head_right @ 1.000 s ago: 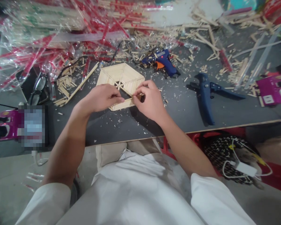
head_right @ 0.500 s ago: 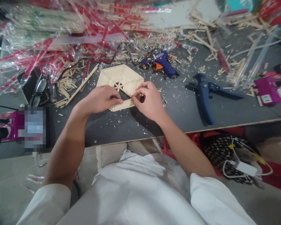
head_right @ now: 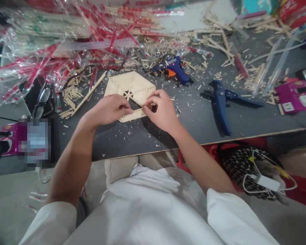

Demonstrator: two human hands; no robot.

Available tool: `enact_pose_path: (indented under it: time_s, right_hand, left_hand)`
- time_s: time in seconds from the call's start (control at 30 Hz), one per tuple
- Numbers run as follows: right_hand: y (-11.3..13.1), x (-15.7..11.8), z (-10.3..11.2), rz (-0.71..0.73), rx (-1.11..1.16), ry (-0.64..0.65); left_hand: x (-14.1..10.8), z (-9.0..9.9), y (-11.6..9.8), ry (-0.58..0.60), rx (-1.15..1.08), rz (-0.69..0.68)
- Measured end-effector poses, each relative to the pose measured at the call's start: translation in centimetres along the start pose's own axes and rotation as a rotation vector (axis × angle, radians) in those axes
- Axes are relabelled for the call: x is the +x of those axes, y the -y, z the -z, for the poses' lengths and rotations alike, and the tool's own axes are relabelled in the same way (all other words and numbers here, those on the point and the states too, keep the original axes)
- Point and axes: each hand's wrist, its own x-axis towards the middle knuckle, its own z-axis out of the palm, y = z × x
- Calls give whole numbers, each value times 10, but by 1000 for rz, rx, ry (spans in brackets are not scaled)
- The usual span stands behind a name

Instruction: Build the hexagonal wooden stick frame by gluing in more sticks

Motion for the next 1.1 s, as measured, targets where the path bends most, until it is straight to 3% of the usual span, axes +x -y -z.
enact_pose_path:
  time_s: [0.33, 0.53, 0.8, 1.0, 1.1]
  right_hand:
    - [5, 2, 9, 94, -42, 35]
    - [8, 1, 17, 16, 38, 115]
    - [15, -1, 18, 54, 87, -12]
    - [17, -3, 16, 50, 167, -52]
    - [17, -3, 15, 25, 201, -83]
  left_hand:
    - [-6, -1, 1, -96, -61, -65]
    - [-8, 2, -3, -81, -108, -113]
    - [-16, 2, -18, -211, 30, -142]
    - [-15, -9, -41, -142, 156, -72]
    - [-12, -17, -42, -173, 148, -82]
